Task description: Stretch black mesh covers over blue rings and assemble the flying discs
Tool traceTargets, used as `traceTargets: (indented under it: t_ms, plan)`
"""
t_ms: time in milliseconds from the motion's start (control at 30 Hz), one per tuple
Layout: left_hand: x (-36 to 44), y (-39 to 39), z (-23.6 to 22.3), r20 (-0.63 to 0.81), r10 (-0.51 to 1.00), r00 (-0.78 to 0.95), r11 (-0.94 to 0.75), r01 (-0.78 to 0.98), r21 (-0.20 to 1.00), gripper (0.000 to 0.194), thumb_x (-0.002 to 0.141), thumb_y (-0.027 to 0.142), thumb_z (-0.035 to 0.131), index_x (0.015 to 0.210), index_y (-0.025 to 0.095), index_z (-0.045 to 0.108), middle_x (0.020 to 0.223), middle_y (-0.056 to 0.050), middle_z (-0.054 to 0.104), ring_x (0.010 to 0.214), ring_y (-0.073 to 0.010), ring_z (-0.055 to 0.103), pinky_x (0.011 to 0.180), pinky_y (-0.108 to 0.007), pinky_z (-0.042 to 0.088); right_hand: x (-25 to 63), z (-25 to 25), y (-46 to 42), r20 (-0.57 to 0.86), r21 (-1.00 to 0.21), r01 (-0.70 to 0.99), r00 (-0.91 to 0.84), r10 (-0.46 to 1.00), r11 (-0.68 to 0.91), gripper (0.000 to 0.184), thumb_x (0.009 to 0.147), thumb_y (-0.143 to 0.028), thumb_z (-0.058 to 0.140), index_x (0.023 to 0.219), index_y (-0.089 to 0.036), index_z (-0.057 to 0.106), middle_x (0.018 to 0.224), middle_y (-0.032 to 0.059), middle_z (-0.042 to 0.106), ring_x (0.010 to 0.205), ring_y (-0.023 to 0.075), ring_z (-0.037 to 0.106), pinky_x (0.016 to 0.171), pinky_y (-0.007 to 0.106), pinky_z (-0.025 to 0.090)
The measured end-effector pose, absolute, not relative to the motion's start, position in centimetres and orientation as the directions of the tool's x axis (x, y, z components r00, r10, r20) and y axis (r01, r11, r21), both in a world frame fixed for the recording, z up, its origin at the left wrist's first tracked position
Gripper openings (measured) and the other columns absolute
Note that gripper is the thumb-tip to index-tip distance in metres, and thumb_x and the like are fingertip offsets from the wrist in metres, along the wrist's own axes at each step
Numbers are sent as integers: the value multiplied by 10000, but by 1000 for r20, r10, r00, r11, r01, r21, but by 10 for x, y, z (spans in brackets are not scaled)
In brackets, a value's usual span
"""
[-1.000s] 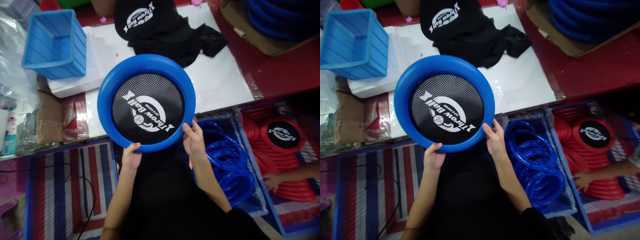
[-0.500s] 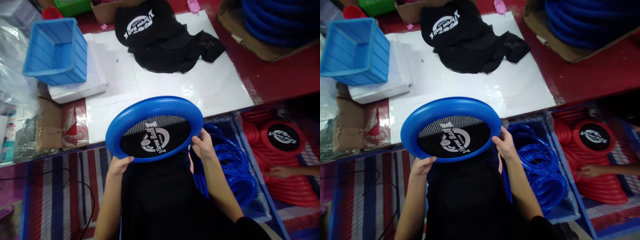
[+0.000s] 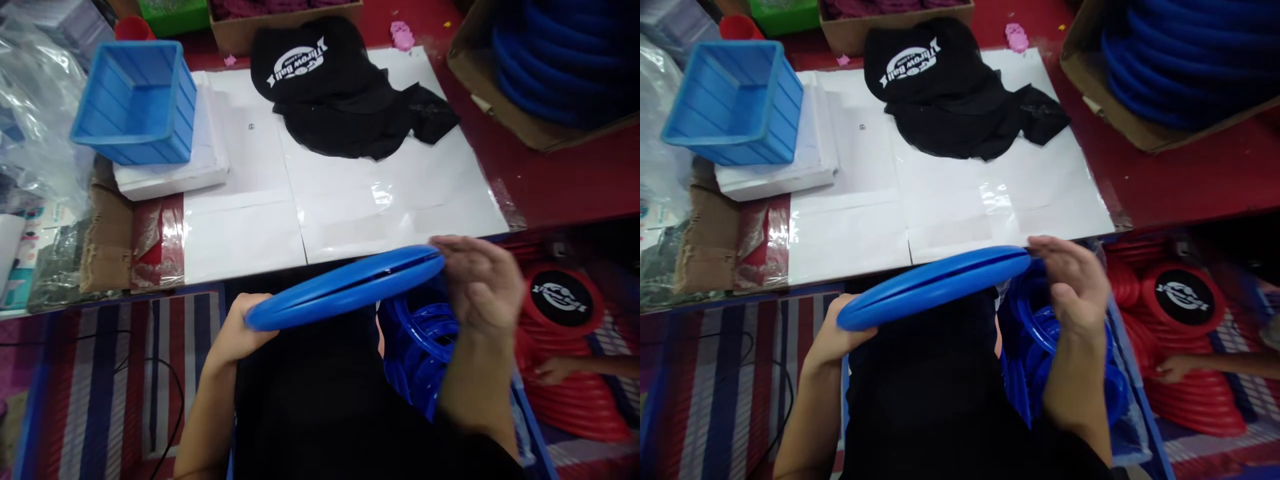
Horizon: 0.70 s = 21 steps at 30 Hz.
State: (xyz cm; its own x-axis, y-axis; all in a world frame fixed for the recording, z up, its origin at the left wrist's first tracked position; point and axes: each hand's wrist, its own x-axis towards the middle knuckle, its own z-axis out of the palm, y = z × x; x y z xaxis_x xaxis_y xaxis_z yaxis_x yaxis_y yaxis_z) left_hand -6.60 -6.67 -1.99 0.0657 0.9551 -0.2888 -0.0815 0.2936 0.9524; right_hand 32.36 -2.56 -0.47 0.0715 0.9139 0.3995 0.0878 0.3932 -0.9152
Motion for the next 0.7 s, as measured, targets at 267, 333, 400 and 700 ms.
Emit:
traceTargets:
  t_ms: [267,333,400,700]
  plan:
    - [-52,-51,-1,-83,904,420,-36,267,963,377,688,65,622,936,214,864,829,-31,804,700,-216,727,684,-286,523,276,113,-6,132,-417,490,-800,585,765,484,1049,-503,670,1486,-295,655,1270,97,798,1101,339,767,953,521,642]
    - [-51,-53,0,-79,906,416,-48,284,958,424,664,58,612,952,222,877,854,-36,825,711,-229,747,689,-290,533,265,113,-2,78,-383,470,-842,534,795,371,1086,-477,600,1352,-242,708,1155,99,811,968,303,775,839,468,646]
    - [-53,-55,3,-79,912,402,-47,294,955,398,669,68,619,931,218,879,831,-34,823,686,-223,741,668,-286,527,257,110,-2,66,-353,461,-855,514,814,312,1102,-440,559,1241,-216,726,1081,101,813,893,284,767,763,435,628]
    - [-74,-48,9,23,879,477,-197,318,927,346,725,69,627,976,187,834,948,-37,850,842,-224,800,842,-320,610,244,103,-16,212,-314,427,-839,501,848,233,1058,-291,625,1196,-118,697,1050,141,818,860,259,785,765,380,607]
